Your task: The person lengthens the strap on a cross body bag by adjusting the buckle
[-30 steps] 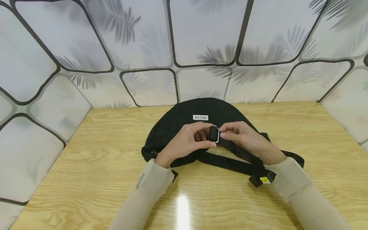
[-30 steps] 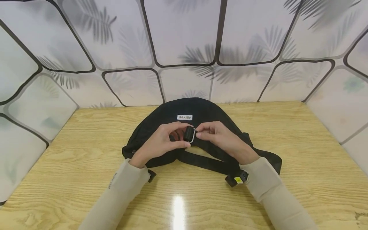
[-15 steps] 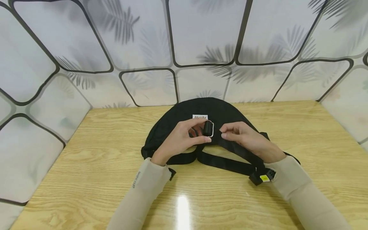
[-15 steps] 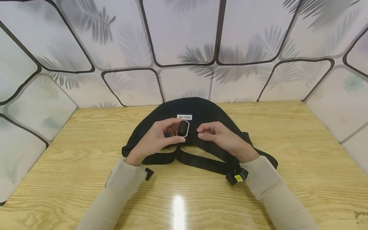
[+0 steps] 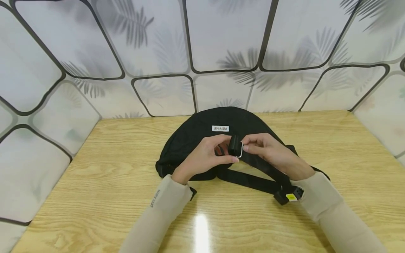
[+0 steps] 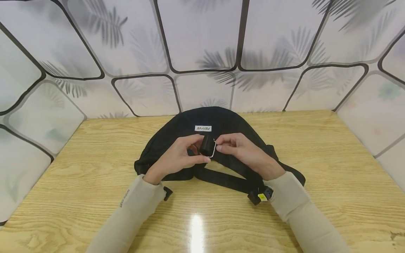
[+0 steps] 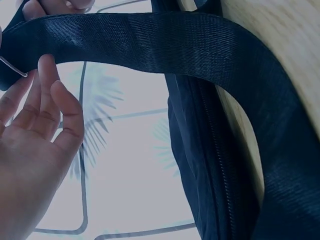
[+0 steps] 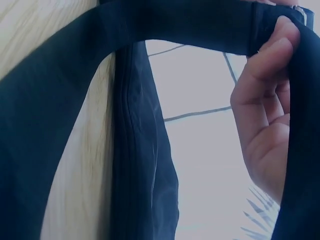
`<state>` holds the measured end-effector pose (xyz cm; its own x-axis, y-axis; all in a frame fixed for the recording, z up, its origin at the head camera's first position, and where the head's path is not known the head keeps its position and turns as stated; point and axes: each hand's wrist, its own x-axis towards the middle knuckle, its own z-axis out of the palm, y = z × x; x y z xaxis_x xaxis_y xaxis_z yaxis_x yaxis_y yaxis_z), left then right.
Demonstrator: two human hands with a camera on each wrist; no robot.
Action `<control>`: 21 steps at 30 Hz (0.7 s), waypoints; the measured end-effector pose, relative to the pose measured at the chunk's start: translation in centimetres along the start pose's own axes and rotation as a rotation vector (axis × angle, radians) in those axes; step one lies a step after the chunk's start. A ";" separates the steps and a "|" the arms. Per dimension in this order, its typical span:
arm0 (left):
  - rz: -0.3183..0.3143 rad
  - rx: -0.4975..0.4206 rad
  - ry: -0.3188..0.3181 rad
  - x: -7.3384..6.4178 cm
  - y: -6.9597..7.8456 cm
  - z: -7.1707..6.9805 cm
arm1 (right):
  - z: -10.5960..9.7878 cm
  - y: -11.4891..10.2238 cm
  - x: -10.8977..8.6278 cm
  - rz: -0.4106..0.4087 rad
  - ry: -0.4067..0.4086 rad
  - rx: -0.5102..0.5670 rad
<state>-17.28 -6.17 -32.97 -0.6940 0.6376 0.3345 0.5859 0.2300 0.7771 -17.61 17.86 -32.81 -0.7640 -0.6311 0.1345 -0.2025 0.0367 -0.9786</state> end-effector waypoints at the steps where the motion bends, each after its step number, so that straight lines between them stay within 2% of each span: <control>1: 0.003 0.003 -0.001 0.0 0.0 0.0 | 0.0 0.0 0.0 0.008 -0.001 -0.006; 6: 0.011 0.014 0.013 -0.1 0.0 -0.3 | -0.5 0.3 -0.1 0.057 -0.037 -0.018; 11: 0.018 0.030 0.065 -0.2 0.0 -0.7 | -1.1 0.7 -0.1 0.080 -0.167 -0.007; 14: 0.025 0.030 0.076 -0.3 0.0 -0.9 | -1.3 0.9 -0.1 0.067 -0.210 -0.005; 21: 0.017 0.020 0.078 -0.3 0.1 -0.9 | -1.3 0.8 0.0 0.014 -0.179 -0.023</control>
<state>-17.41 -6.96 -32.53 -0.7141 0.5821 0.3889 0.6056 0.2348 0.7604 -18.53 18.91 -33.44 -0.6458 -0.7583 0.0886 -0.2080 0.0631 -0.9761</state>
